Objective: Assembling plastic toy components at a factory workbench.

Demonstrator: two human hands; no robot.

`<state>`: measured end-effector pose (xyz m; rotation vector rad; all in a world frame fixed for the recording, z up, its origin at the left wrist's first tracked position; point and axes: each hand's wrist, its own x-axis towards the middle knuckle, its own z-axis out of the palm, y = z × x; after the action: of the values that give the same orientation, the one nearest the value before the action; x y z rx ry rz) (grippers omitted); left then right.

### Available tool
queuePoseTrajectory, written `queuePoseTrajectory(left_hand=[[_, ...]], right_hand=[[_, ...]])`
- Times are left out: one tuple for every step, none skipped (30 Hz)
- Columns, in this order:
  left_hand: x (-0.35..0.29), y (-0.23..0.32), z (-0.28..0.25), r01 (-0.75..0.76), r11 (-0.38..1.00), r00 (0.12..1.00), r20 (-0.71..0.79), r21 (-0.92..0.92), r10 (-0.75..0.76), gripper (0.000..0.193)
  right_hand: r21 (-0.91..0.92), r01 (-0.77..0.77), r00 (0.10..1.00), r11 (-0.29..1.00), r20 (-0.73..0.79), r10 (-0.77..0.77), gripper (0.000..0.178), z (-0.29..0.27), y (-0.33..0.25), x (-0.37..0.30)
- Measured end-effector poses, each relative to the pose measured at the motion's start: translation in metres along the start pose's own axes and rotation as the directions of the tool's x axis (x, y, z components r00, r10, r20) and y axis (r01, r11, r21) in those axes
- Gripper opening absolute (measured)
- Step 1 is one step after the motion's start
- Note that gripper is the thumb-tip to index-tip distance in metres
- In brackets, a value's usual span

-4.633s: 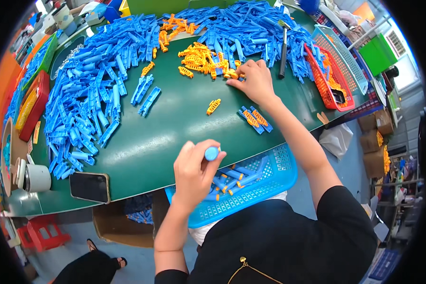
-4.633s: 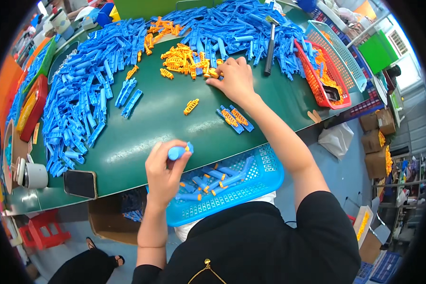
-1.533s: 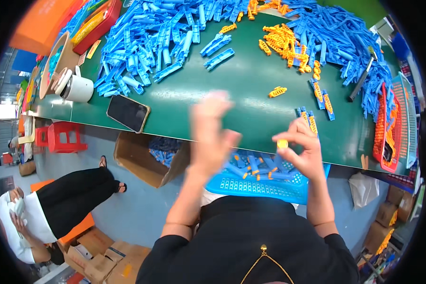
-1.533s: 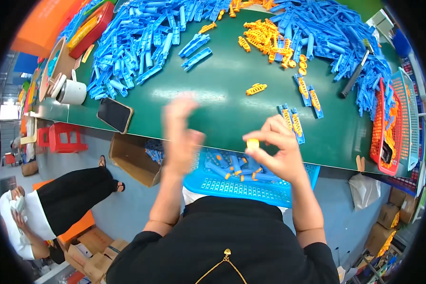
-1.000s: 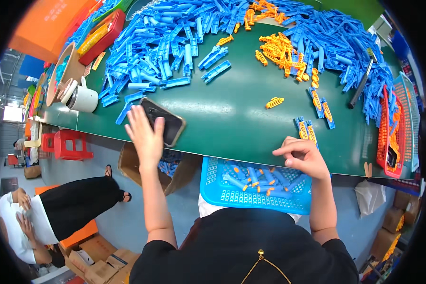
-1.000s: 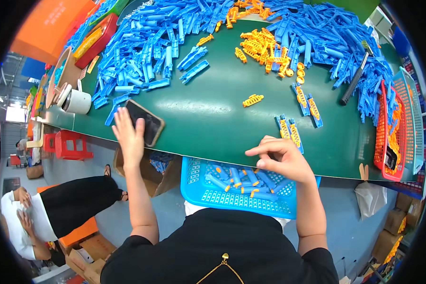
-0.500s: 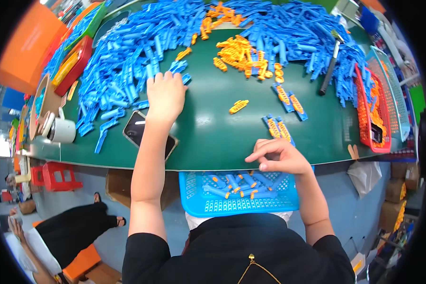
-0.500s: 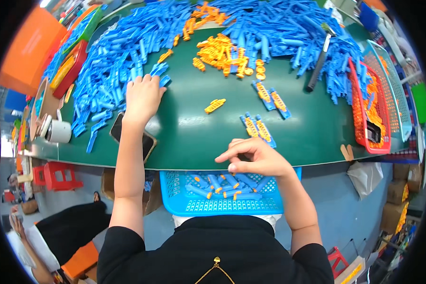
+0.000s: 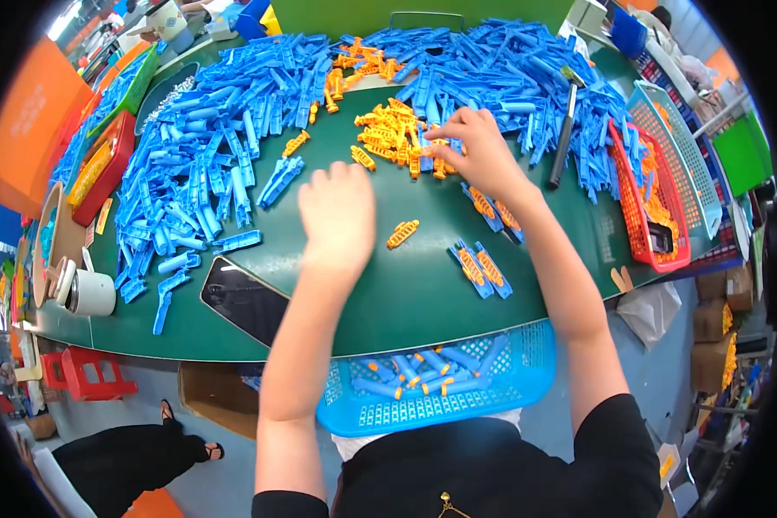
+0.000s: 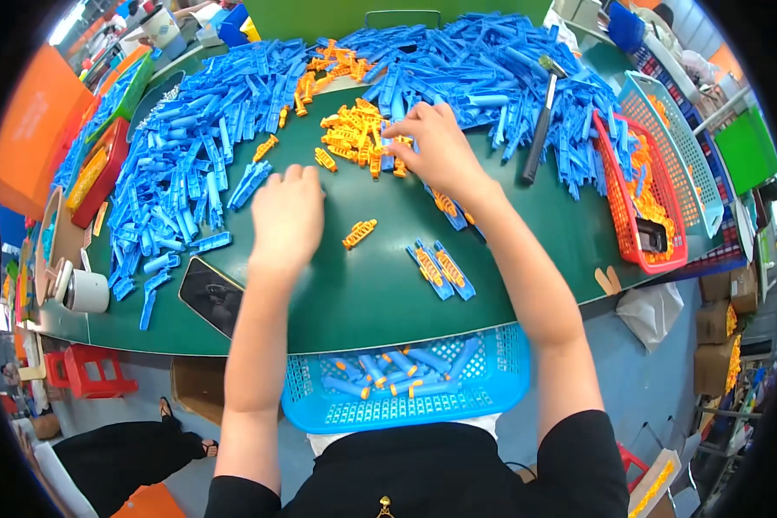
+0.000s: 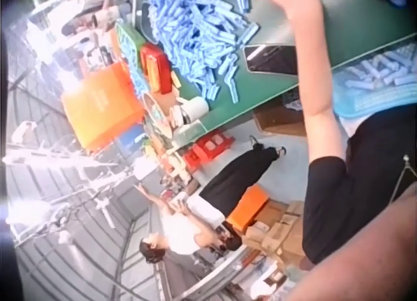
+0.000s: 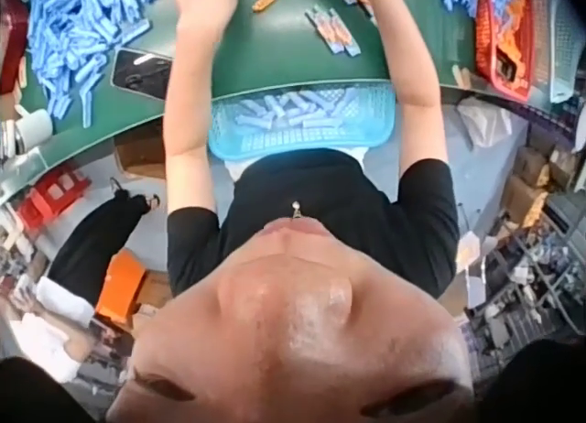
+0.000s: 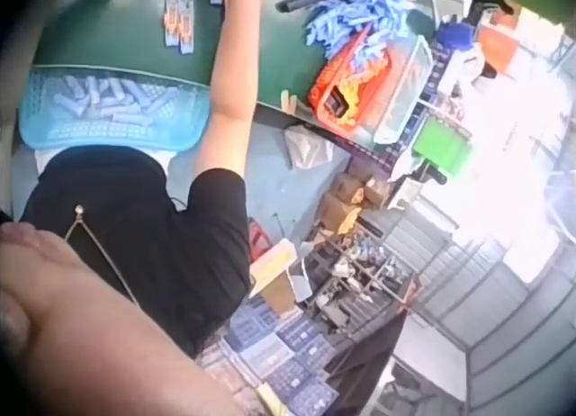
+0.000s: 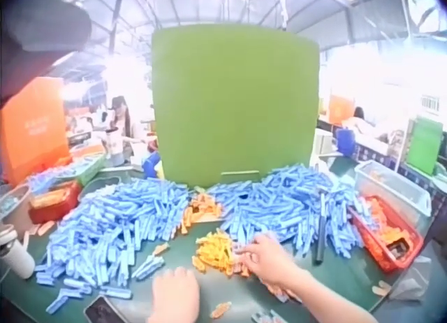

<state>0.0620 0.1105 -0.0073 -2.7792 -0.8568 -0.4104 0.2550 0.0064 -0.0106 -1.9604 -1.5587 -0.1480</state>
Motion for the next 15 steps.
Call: queuePoseTrajectory(left_hand=[[0.000,0.008,0.001,-0.034,0.996,0.997,-0.070,-0.085,0.029,0.009],[0.001,0.014,0.003,-0.041,0.987,0.990,-0.139,-0.157,0.019,0.008],[0.003,0.018,0.005,-0.054,0.972,0.979,-0.203,-0.230,0.006,0.008],[0.004,0.021,0.002,-0.086,0.960,0.978,-0.204,-0.267,0.030,0.007],[0.005,0.020,-0.001,-0.113,0.946,0.977,-0.206,-0.302,0.051,0.008],[0.007,0.020,0.002,-0.097,0.954,0.965,-0.260,-0.285,0.021,0.008],[0.005,0.014,0.000,-0.081,0.954,0.971,-0.238,-0.288,0.010,0.008],[0.007,0.010,0.004,-0.080,0.945,0.973,-0.229,-0.316,0.006,0.008],[0.008,0.008,0.007,-0.079,0.936,0.976,-0.220,-0.343,0.002,0.007],[0.008,0.005,0.005,-0.069,0.922,0.982,-0.189,-0.381,-0.004,0.008],[0.007,0.004,0.005,-0.052,0.905,0.987,-0.160,-0.422,-0.018,0.008],[0.007,0.006,0.007,-0.073,0.870,0.986,-0.166,-0.488,-0.011,0.008],[0.007,0.011,0.005,-0.072,0.871,0.987,-0.161,-0.486,-0.008,0.008],[0.007,0.017,0.001,-0.156,0.827,0.983,-0.170,-0.540,0.075,0.008],[0.007,0.022,-0.002,-0.235,0.773,0.970,-0.185,-0.589,0.155,0.008]], right_hand=[[-0.022,-0.045,0.999,0.999,0.005,0.045,0.020,0.002,-0.004,-0.007],[-0.067,-0.007,1.000,0.998,-0.024,0.006,0.019,0.005,-0.004,-0.009],[-0.113,0.025,0.998,0.993,-0.048,-0.031,0.018,0.008,-0.004,-0.013],[-0.120,-0.003,0.999,0.993,-0.040,-0.002,0.018,0.007,-0.002,-0.017],[-0.155,0.032,0.995,0.987,-0.089,-0.046,0.017,0.010,0.000,-0.014],[-0.192,0.063,0.987,0.979,-0.135,-0.090,0.017,0.012,0.002,-0.011],[-0.188,0.043,0.990,0.981,-0.127,-0.068,0.017,0.016,0.002,-0.007],[-0.120,0.077,0.983,0.990,-0.156,-0.096,0.016,0.016,0.004,-0.002],[-0.052,0.114,0.974,0.992,-0.190,-0.122,0.016,0.012,0.007,0.000],[-0.050,0.093,0.977,0.994,-0.187,-0.101,0.016,0.008,0.007,0.001],[0.000,0.040,0.982,0.999,-0.184,-0.039,0.017,0.004,0.005,0.003],[0.050,-0.011,0.983,0.999,-0.181,0.020,0.017,0.001,0.005,0.002],[0.076,-0.029,0.981,0.997,-0.192,0.043,0.018,-0.001,0.009,0.000],[0.039,-0.048,0.980,0.998,-0.191,0.055,0.018,-0.004,0.012,-0.003],[0.002,-0.065,0.979,0.998,-0.191,0.064,0.018,-0.006,0.013,-0.005]])
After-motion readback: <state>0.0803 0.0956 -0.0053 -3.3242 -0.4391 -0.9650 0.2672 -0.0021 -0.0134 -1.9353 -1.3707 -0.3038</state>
